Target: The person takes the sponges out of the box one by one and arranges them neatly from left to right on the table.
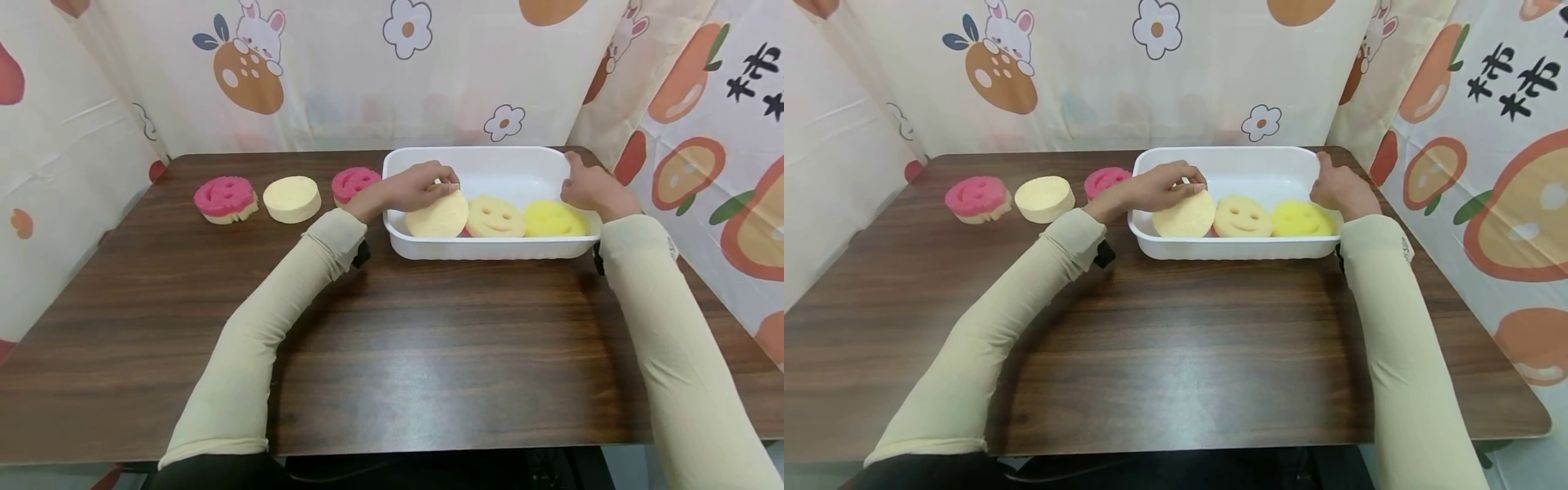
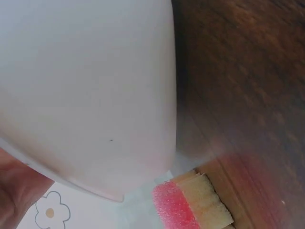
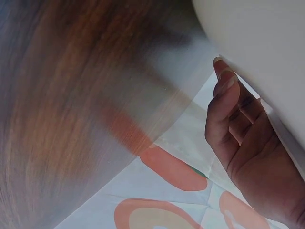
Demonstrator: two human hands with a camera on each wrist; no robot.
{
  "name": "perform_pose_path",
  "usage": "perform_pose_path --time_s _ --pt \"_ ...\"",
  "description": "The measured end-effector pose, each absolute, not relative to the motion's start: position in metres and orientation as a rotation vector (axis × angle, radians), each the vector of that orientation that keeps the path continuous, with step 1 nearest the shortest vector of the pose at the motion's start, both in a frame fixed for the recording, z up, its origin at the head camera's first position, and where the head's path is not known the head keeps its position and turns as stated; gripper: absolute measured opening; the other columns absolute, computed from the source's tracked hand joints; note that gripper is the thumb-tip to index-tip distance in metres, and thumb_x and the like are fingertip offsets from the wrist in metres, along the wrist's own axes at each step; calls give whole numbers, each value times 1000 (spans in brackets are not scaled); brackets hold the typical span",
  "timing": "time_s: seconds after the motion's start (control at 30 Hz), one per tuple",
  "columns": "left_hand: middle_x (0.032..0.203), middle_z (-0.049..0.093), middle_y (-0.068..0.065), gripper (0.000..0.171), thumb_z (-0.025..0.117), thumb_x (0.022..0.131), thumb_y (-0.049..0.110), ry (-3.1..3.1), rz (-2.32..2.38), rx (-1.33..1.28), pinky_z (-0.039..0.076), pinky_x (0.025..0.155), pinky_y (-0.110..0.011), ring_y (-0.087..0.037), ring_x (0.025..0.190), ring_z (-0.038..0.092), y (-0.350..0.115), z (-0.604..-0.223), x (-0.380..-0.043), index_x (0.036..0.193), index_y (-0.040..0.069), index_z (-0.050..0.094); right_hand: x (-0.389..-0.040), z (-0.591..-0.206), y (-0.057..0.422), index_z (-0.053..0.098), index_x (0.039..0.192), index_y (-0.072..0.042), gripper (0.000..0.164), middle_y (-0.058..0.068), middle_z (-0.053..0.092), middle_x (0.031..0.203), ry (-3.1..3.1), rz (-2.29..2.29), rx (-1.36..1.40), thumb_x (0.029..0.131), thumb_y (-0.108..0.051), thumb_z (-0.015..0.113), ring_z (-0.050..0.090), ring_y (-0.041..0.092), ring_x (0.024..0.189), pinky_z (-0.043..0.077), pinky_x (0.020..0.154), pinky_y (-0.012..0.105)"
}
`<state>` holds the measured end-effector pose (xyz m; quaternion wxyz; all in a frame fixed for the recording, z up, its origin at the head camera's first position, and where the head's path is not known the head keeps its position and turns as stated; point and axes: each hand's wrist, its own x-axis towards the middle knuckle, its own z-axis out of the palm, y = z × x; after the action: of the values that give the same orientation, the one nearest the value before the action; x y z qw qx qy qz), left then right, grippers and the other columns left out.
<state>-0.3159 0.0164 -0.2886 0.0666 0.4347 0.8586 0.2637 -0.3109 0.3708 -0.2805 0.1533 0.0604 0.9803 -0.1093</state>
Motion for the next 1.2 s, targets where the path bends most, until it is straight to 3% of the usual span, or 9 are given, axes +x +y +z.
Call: perform_pose_path --time_s 0.63,0.9,1.2 --pt "122 61 -12 31 43 107 23 2649 853 1291 42 102 -33 -21 117 54 7 -283 -315 126 8 62 -313 -283 371 -18 157 -13 84 37 29 144 2807 -270 149 101 -30 42 39 51 117 34 103 74" --pt "118 60 -11 32 41 107 23 2682 871 1270 39 98 -31 -19 107 50 2 -278 -315 124 7 62 -313 -282 371 -17 157 -12 82 39 28 144 2812 -276 130 101 -29 40 39 51 116 34 104 74" --pt "121 62 -10 31 40 107 21 2726 902 1272 38 106 -33 -20 114 52 -4 -275 -317 122 7 63 -314 -281 370 -16 157 -12 80 39 29 144 2818 -270 123 101 -29 39 39 51 117 34 104 74"
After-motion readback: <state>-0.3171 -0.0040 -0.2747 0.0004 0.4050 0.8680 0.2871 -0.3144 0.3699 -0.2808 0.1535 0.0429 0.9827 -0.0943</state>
